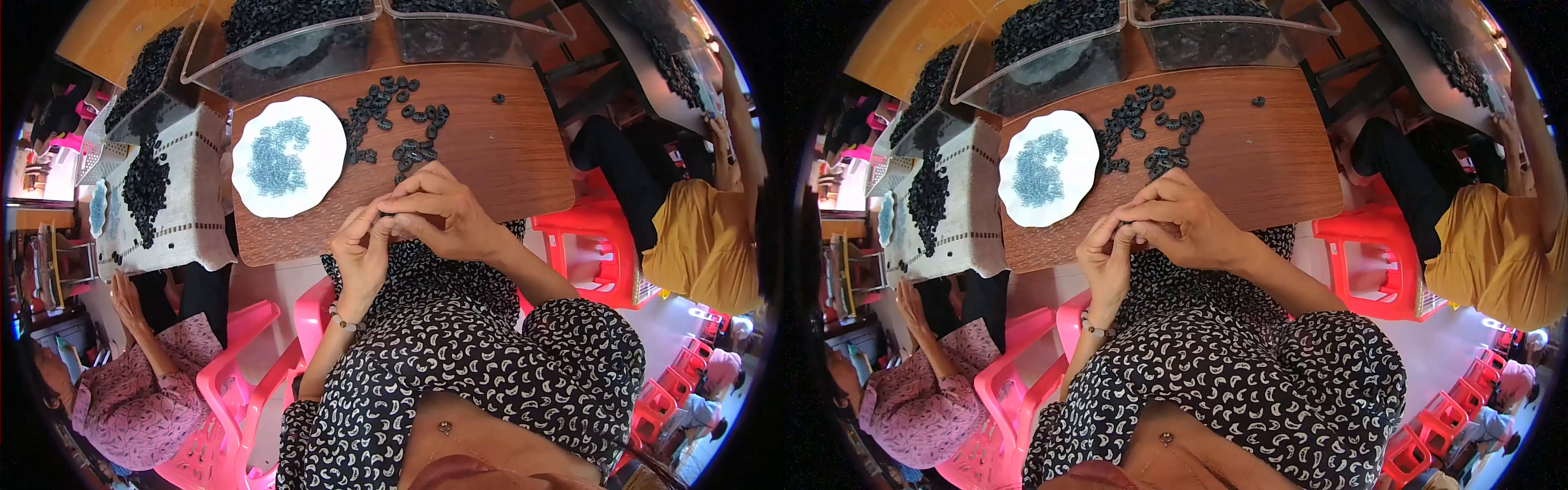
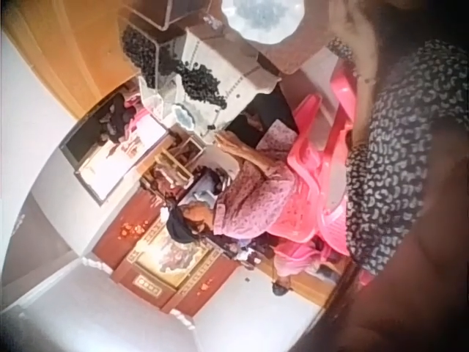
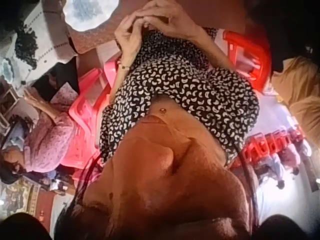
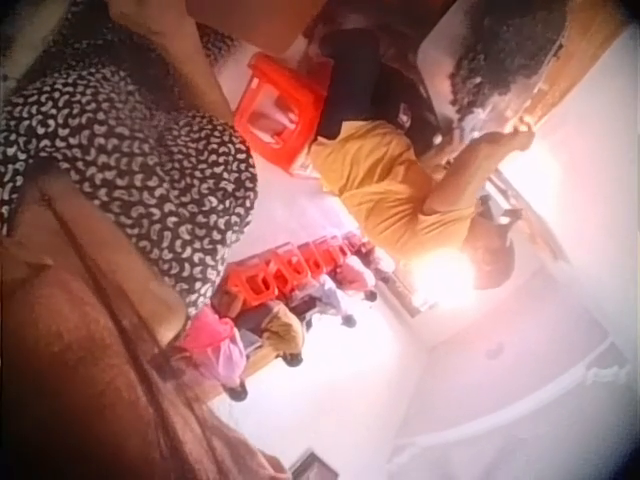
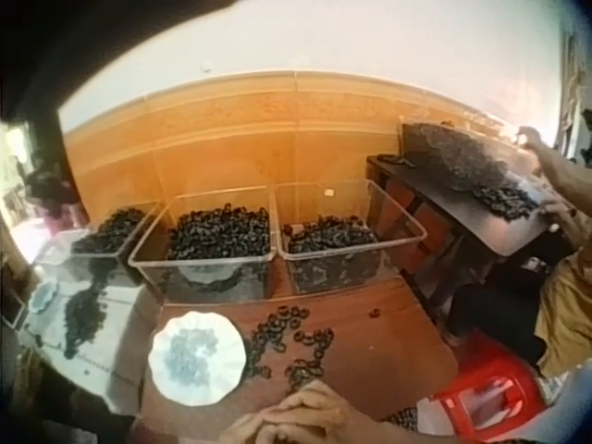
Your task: The person picks up a black plastic piece and a small metal pin by hand, inserts the pin into the piece, and places the assembled unit onto the table, repeating this process with items from the table and a white plate.
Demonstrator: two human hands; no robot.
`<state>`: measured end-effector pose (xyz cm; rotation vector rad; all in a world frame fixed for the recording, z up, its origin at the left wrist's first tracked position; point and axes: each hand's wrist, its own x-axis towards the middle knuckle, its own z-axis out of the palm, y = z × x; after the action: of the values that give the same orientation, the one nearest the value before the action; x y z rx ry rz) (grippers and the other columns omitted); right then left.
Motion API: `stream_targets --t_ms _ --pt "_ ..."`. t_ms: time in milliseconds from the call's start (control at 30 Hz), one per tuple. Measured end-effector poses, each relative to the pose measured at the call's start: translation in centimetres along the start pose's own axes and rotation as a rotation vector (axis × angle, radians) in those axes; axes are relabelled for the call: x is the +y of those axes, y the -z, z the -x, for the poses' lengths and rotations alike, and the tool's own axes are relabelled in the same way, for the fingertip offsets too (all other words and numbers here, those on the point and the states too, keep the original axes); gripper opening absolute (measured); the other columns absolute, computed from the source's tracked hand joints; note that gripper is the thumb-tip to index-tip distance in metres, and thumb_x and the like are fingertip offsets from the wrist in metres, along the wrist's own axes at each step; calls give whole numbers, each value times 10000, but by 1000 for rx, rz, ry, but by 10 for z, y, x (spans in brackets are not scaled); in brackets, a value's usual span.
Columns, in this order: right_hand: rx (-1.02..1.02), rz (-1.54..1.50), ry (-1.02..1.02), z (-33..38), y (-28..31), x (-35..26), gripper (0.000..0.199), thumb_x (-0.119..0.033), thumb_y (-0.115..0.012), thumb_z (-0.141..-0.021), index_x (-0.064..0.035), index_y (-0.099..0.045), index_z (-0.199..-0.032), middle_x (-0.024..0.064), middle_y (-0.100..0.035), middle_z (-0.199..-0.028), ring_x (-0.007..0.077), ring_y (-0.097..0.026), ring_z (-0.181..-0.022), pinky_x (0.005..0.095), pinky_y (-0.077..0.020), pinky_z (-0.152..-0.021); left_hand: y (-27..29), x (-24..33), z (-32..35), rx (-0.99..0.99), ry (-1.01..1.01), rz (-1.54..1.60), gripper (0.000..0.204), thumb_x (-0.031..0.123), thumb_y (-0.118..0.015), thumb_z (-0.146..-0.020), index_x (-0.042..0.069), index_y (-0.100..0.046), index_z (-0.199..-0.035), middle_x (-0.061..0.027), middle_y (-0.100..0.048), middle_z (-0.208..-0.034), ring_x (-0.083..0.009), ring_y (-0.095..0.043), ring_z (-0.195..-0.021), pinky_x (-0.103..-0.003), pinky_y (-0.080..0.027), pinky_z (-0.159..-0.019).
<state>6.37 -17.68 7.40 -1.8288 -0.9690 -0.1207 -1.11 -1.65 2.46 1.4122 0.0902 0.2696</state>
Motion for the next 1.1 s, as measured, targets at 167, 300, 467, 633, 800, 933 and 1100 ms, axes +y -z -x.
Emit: stream_targets --t_ms 167,300,467,633,800,933,1100 --pt "-83 -55 -143 -4 14 6 228 -111 -713 -912 -80 -770 -1131 40 -704 -894 207 -603 -886 333 -489 -824 -3 -6 4 -20 -14 90 315 73 -679 -988 -14 -684 -1291 -49 -669 -946 -99 -617 -801 -231 -511 -729" --pt "-35 246 -40 -26 8 42 169 -135 -720 -894 -59 -759 -1040 73 -706 -860 252 -606 -850 376 -481 -800 -3 -3 7 -16 40 50 315 71 -672 -993 -17 -678 -1295 -44 -658 -938 -99 -616 -793 -232 -513 -729" --pt "-144 375 5 -50 -7 69 145 -117 -680 -875 -89 -760 -992 84 -707 -963 302 -570 -992 436 -453 -896 6 -3 10 -65 24 -12 297 82 -648 -1013 -34 -669 -1286 -70 -666 -1016 -113 -642 -818 -247 -537 -740" --pt "-235 547 -33 -59 -20 73 191 -106 -707 -856 -109 -768 -1037 63 -683 -925 277 -557 -993 425 -428 -906 16 -7 12 -8 48 6 287 67 -647 -1011 -38 -668 -1277 -81 -688 -1033 -114 -650 -827 -249 -546 -755" --pt "-224 521 -52 -62 -18 80 186 -122 -713 -857 -103 -769 -1033 66 -694 -906 286 -565 -976 414 -437 -899 14 -6 9 16 73 52 264 71 -671 -996 -27 -693 -1240 -79 -694 -1030 -107 -669 -844 -231 -549 -751" --pt "-117 311 -61 -61 -8 73 179 -131 -717 -867 -85 -767 -1032 73 -708 -876 239 -612 -834 386 -485 -776 12 -1 6 33 68 90 269 69 -677 -991 -21 -694 -1244 -77 -700 -1023 -101 -665 -839 -230 -551 -753" --pt "-60 -229 -359 -44 6 24 151 -127 -721 -909 -49 -758 -1032 28 -717 -872 93 -615 -752 293 -490 -683 13 8 -1 44 16 23 274 57 -705 -964 -15 -707 -1229 -77 -713 -1018 -110 -662 -832 -244 -547 -747"
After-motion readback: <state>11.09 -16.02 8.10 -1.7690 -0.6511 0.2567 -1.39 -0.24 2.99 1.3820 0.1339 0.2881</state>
